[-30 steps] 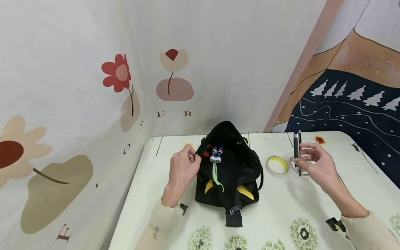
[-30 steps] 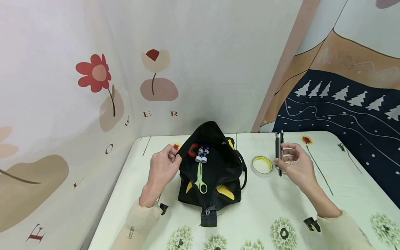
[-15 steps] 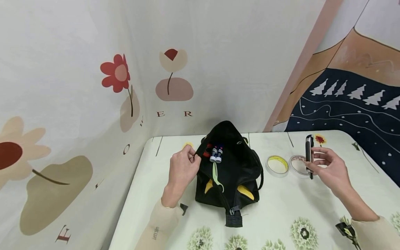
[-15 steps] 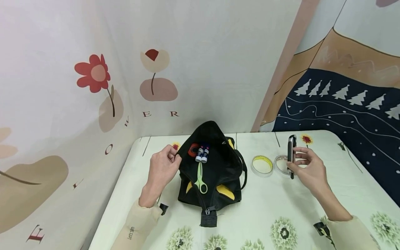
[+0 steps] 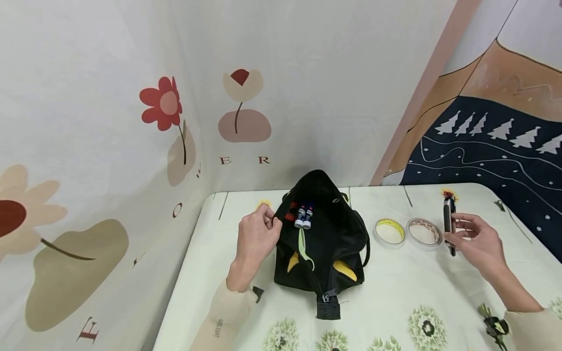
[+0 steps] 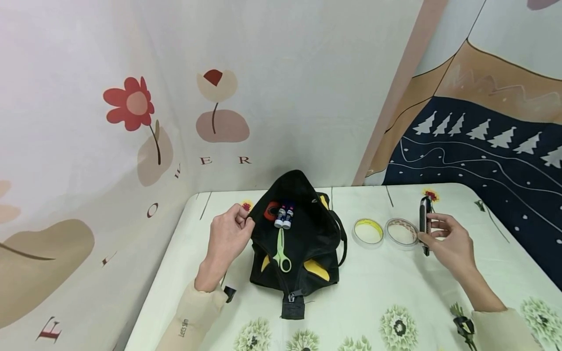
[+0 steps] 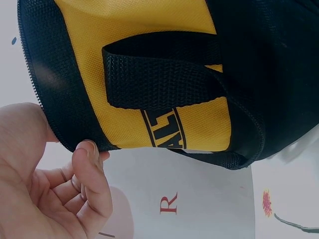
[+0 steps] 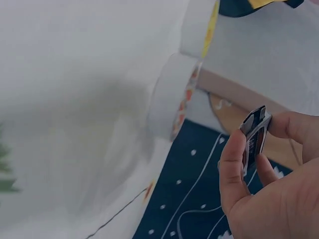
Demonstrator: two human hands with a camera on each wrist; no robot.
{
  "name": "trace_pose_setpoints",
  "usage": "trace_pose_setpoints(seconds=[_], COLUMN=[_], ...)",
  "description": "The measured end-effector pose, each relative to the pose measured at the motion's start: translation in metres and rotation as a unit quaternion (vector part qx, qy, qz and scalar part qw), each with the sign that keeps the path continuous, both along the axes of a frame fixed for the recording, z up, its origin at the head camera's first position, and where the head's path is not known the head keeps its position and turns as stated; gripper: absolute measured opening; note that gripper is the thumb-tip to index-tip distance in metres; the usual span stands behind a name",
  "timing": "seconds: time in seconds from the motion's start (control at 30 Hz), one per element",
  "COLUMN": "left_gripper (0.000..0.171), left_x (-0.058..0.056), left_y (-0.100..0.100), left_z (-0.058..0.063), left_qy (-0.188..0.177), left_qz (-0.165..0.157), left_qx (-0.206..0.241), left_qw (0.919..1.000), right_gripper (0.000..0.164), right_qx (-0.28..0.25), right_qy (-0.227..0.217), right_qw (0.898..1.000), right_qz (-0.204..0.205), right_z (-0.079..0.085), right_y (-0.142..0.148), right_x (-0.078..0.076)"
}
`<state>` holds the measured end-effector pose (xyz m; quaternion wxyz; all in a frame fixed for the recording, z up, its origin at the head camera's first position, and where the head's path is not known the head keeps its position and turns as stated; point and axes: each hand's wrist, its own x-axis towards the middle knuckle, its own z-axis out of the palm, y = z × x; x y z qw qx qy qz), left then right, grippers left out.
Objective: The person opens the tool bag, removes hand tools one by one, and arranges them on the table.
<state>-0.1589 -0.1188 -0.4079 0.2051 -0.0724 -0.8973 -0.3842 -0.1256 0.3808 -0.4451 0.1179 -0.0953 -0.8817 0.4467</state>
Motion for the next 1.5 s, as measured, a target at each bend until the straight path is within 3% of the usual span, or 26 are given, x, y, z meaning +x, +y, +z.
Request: trace_pose_setpoints(seconds=[0.3, 0.57, 0.87, 1.5], left_gripper=[0.01, 0.009, 0.009, 0.01], left_x=[0.0, 0.0, 0.0, 0.0], left_y=[0.0, 0.0, 0.0, 0.001], left_z=[0.001, 0.0, 0.0, 0.0], left_qy=[-0.009, -0.008, -0.006, -0.009], left_qz=[-0.001, 0.003, 0.001, 0.001], left_qx=[0.007, 0.002, 0.004, 0.005], left_qw=[0.9999, 1.0, 1.0, 0.9999], right_gripper=[0.054, 0.054, 0.048, 0.043], right_qx=[0.049, 0.013, 0.142, 0.201], right_qy=[-0.053, -0.097, -0.067, -0.062], right_qw=[0.997, 0.995, 0.987, 0.976], right_qz=[0.009, 0.035, 0.043, 0.053], right_z=[-0.012, -0.023, -0.037, -0.044], right_y=[0.028, 0.044, 0.05, 0.048], right_x=[-0.004, -0.01, -0.015, -0.027])
